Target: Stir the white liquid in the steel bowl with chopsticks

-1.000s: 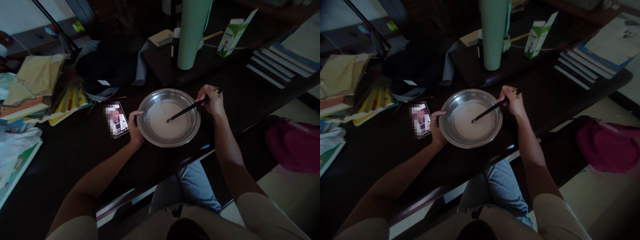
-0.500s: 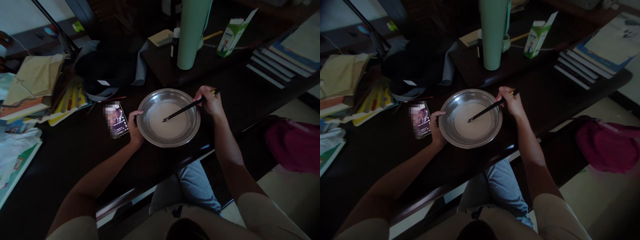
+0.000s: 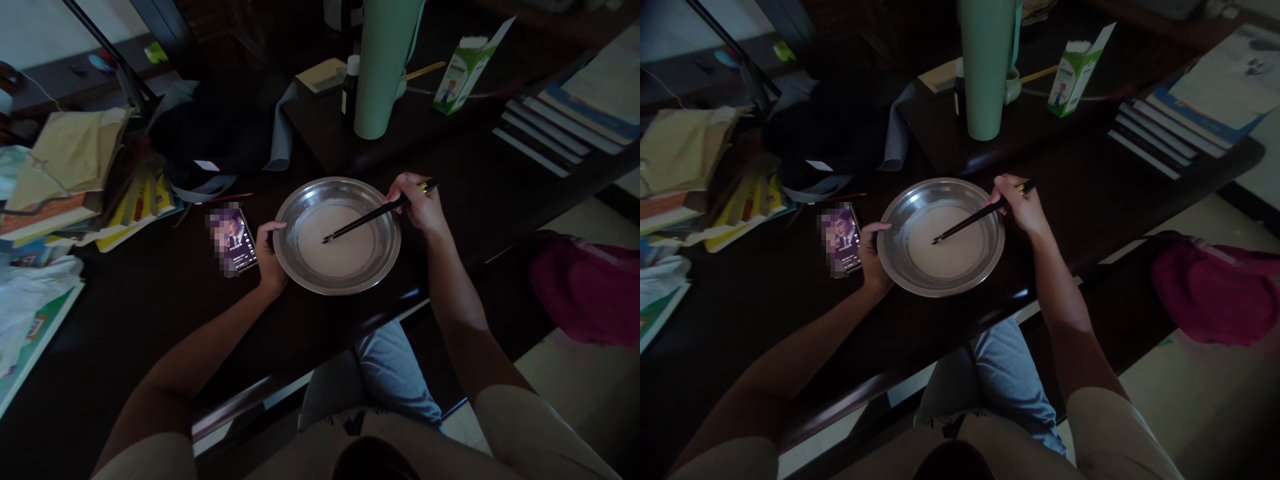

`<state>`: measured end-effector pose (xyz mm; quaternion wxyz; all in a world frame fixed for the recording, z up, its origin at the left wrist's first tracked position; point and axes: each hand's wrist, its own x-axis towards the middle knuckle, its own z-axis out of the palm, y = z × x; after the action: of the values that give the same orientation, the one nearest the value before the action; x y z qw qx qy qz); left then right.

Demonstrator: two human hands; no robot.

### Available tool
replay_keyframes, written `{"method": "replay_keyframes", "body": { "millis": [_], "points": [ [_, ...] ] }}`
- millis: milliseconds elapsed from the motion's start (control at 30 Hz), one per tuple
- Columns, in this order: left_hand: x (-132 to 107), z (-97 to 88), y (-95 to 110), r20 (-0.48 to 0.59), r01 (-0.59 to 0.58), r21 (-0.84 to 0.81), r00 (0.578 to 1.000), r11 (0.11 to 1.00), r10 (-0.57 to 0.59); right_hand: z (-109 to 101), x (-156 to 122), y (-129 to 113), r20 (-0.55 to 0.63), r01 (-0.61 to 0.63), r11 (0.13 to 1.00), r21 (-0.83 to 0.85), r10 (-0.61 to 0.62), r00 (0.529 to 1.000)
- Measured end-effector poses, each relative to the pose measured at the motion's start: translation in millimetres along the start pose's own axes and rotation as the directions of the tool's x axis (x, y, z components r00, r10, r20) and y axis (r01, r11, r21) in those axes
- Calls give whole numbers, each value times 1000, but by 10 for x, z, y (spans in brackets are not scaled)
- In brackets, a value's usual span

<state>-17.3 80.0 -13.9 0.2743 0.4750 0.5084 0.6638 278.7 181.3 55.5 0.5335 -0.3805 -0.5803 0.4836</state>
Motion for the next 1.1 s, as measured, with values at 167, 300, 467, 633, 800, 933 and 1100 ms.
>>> {"method": "replay_keyframes", "body": {
  "millis": [167,300,467,633,800,933,1100],
  "points": [
    [0,6,12,-5,12,-6,1000,1000,-12,-21,-19,4,11,4,1000,11,-4,1000],
    [-4,7,22,1,0,4,1000,1000,0,0,-66,-27,117,-31,1000,1,31,993],
    [-1,0,16,9,-5,10,1000,1000,5,-12,-2,20,11,3,1000,-18,-2,1000],
    [-4,-3,-2,2,-11,16,1000,1000,11,-61,39,53,-57,28,999,-15,-29,998],
    [-14,5,-2,1,13,7,1000,1000,-13,-20,-39,-6,58,-20,999,-27,21,998],
    [-13,3,10,12,2,9,1000,1000,-2,-12,-11,9,3,-16,1000,-25,16,1000],
    [-11,-13,-8,26,13,0,1000,1000,-13,-51,11,25,-57,30,1000,-8,-31,998]
  ]
}}
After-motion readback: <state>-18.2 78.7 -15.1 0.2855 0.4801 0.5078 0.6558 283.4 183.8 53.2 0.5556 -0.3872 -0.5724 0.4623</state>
